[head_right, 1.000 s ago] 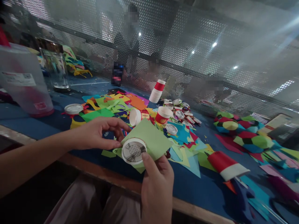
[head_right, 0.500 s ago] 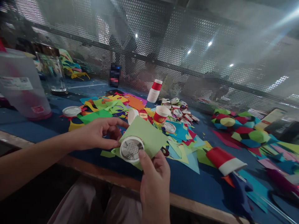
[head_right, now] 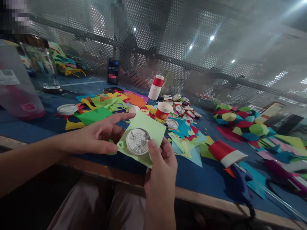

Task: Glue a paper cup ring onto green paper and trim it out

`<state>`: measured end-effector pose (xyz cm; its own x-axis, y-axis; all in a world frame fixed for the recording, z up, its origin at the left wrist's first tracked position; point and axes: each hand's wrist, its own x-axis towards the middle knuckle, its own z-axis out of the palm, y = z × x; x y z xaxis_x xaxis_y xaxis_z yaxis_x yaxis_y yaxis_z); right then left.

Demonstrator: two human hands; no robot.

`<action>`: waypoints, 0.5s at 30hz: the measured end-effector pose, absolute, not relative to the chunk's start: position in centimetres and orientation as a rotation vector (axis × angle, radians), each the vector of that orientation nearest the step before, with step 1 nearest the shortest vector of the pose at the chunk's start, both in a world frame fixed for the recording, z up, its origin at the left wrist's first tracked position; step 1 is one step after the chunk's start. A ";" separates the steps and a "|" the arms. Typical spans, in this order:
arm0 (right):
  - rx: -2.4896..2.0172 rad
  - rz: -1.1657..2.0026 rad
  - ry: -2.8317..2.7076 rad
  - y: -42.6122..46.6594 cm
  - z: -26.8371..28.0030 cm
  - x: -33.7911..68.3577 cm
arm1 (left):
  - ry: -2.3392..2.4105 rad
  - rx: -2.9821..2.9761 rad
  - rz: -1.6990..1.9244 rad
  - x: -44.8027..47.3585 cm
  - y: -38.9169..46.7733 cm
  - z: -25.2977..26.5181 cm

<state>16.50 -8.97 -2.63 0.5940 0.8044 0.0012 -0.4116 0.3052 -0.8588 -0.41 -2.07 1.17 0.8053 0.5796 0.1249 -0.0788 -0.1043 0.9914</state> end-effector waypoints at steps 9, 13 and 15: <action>-0.922 0.795 -0.571 -8.7 -3.0 16.3 | 0.378 1.519 0.668 0.7 -2.2 0.1; -0.910 0.778 -0.568 -8.6 -2.9 16.2 | 0.339 1.466 0.668 0.9 -2.1 0.0; -0.915 0.787 -0.576 -8.7 -2.9 16.2 | 0.316 1.464 0.670 0.8 -2.2 0.0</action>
<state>16.25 -8.67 -2.93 0.5910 0.7992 0.1098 -0.3458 0.3740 -0.8606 0.79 -2.15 0.03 0.7820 0.5912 0.1974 -0.2231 -0.0303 0.9743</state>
